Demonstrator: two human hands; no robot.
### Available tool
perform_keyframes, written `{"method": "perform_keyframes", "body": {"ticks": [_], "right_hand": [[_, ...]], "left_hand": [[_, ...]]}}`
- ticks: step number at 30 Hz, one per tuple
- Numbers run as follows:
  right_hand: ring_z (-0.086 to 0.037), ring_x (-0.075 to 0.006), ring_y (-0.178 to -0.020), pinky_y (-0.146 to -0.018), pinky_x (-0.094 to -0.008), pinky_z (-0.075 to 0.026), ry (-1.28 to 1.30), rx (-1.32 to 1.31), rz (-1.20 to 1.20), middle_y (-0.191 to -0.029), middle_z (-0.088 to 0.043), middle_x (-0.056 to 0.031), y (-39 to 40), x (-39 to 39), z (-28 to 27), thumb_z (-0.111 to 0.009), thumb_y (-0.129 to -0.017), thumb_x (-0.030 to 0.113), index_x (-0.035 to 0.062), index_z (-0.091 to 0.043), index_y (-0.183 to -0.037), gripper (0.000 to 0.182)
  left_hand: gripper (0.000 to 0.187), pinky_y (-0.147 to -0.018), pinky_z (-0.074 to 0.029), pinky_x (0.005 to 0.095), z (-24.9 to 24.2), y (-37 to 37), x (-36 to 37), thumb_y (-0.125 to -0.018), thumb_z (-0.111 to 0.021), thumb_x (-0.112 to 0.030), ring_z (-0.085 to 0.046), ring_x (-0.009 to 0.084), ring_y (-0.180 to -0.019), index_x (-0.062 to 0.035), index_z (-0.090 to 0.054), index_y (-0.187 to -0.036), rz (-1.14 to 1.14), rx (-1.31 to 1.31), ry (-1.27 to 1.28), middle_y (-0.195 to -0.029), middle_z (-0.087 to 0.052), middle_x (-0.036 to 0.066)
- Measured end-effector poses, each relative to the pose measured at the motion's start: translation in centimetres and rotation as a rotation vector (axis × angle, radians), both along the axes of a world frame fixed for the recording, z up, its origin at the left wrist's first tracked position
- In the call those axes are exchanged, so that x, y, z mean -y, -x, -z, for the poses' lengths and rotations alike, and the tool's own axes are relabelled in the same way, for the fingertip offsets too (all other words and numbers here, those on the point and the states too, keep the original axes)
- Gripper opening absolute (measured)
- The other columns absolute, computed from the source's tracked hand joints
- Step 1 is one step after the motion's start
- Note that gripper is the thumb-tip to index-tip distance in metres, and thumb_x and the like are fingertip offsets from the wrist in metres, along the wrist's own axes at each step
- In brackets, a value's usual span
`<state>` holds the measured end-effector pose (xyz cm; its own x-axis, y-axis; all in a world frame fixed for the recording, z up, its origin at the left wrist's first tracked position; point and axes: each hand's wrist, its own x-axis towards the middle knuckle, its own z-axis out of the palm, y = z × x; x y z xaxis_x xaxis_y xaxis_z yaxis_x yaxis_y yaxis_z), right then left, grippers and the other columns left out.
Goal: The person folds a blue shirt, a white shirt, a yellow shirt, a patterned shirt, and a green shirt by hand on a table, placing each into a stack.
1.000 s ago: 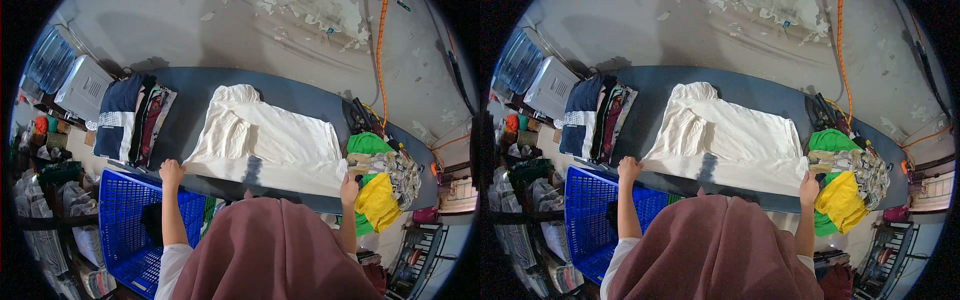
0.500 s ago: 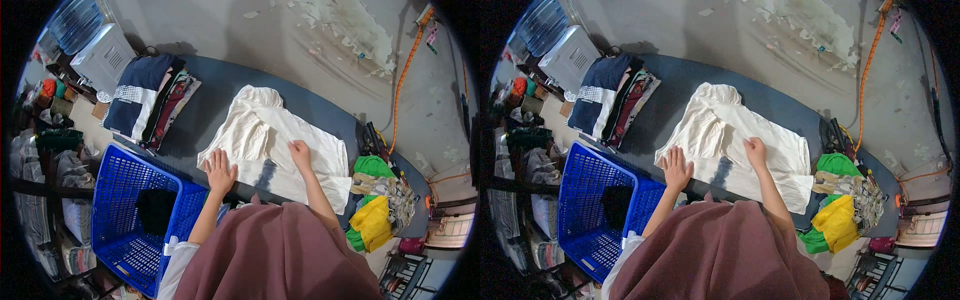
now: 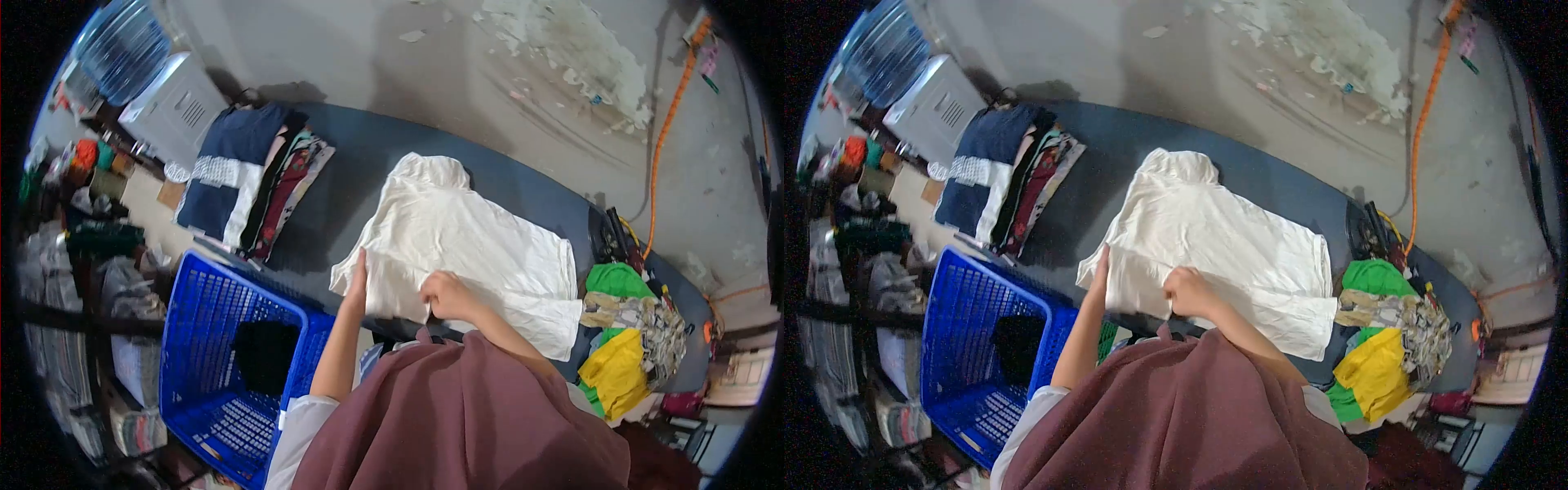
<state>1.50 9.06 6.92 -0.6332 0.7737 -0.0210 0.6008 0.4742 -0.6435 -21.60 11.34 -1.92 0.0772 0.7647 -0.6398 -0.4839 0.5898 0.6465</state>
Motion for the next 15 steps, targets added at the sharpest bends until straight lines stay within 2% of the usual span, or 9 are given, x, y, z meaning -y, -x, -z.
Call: {"method": "perform_keyframes", "body": {"ticks": [2,4,6,7,9,11,12,13,15], "right_hand": [[-0.054,-0.0275,-0.1,-0.088,-0.0387,-0.041,-0.109,-0.063,0.091,-0.096,-0.064,-0.0095,-1.6,2.0,1.7,-0.051,-0.069,0.001,0.0038,-0.065,-0.08,0.019],[-0.048,-0.0261,-0.112,-0.095,-0.0392,-0.037,-0.165,0.004,0.137,-0.112,-0.059,-0.0078,-3.1,3.0,2.1,-0.056,-0.071,0.005,0.0051,-0.064,-0.095,0.025],[-0.044,-0.0255,-0.118,-0.097,-0.0392,-0.036,-0.193,0.048,0.203,-0.12,-0.055,-0.0068,-3.8,4.0,1.2,-0.058,-0.073,0.007,0.0058,-0.061,-0.104,0.031],[-0.04,-0.0251,-0.123,-0.1,-0.0392,-0.034,-0.161,0.067,0.202,-0.128,-0.049,-0.005,-4.2,4.3,2.1,-0.061,-0.075,0.011,0.0066,-0.058,-0.112,0.038],[-0.04,-0.0249,-0.123,-0.1,-0.0392,-0.034,-0.198,0.044,0.222,-0.129,-0.049,-0.0055,-4.6,5.0,2.8,-0.06,-0.075,0.011,0.0059,-0.058,-0.112,0.037],[-0.039,-0.025,-0.124,-0.101,-0.0398,-0.033,-0.22,0.044,0.218,-0.131,-0.047,-0.0074,-4.8,5.1,3.1,-0.06,-0.076,0.011,0.0048,-0.056,-0.114,0.039],[-0.04,-0.0256,-0.123,-0.101,-0.0401,-0.034,-0.189,0.006,0.265,-0.131,-0.047,-0.008,-5.0,4.9,3.2,-0.058,-0.077,0.012,0.0041,-0.055,-0.115,0.039],[-0.04,-0.0261,-0.122,-0.1,-0.0403,-0.034,-0.161,-0.034,0.307,-0.131,-0.047,-0.0085,-5.3,4.7,3.2,-0.056,-0.079,0.012,0.0034,-0.055,-0.116,0.038],[-0.042,-0.0286,-0.12,-0.099,-0.0412,-0.036,-0.192,-0.047,0.383,-0.128,-0.049,-0.0115,-6.8,3.6,2.8,-0.054,-0.081,0.012,0.0017,-0.054,-0.117,0.038]], "left_hand": [[0.083,-0.086,-0.047,0.038,-4.5,0.0,-1.0,-0.082,-0.047,-0.063,-0.059,0.0272,-0.098,0.0046,-0.039,-0.129,0.098,-0.019,0.127,-0.12,-0.054,0.018],[0.084,-0.079,-0.049,0.0339,-3.7,0.9,-2.3,-0.076,-0.063,-0.054,-0.06,0.0256,-0.094,0.009,-0.04,-0.126,0.249,-0.073,-0.047,-0.112,-0.057,0.018],[0.086,-0.067,-0.052,0.0352,-4.8,1.0,-2.8,-0.069,-0.072,-0.047,-0.063,0.0277,-0.083,0.0185,-0.042,-0.115,0.365,-0.683,0.003,-0.097,-0.06,0.023],[0.088,-0.063,-0.053,0.0357,-4.4,2.1,-3.5,-0.066,-0.076,-0.045,-0.064,0.0293,-0.079,0.0199,-0.042,-0.114,0.61,-0.74,0.0,-0.099,-0.059,0.024],[0.075,-0.062,-0.053,0.0351,-5.6,2.3,-3.9,-0.061,-0.082,-0.032,-0.064,0.0248,-0.075,0.019,-0.049,-0.105,0.739,-0.805,0.012,-0.09,-0.063,0.021],[0.03,-0.056,-0.047,0.0258,-5.7,2.4,-4.3,-0.077,-0.069,-0.02,-0.059,0.0152,-0.064,0.0062,-0.062,-0.09,0.548,-0.551,-0.133,-0.077,-0.064,0.008],[0.019,-0.054,-0.044,0.0236,-6.1,2.5,-4.8,-0.082,-0.064,-0.016,-0.056,0.0103,-0.061,0.0016,-0.064,-0.089,0.422,-0.494,-0.173,-0.072,-0.061,0.002],[0.019,-0.05,-0.041,0.0227,-4.9,2.7,-5.5,-0.082,-0.064,-0.017,-0.052,0.0067,-0.058,0.0,-0.064,-0.09,0.232,-0.53,-0.233,-0.07,-0.059,0.0],[0.026,-0.065,-0.044,0.023,-1.8,3.0,-6.8,-0.084,-0.063,-0.016,-0.057,0.0125,-0.076,0.0007,-0.059,-0.103,0.005,-0.682,-0.492,-0.087,-0.061,0.006]]}}
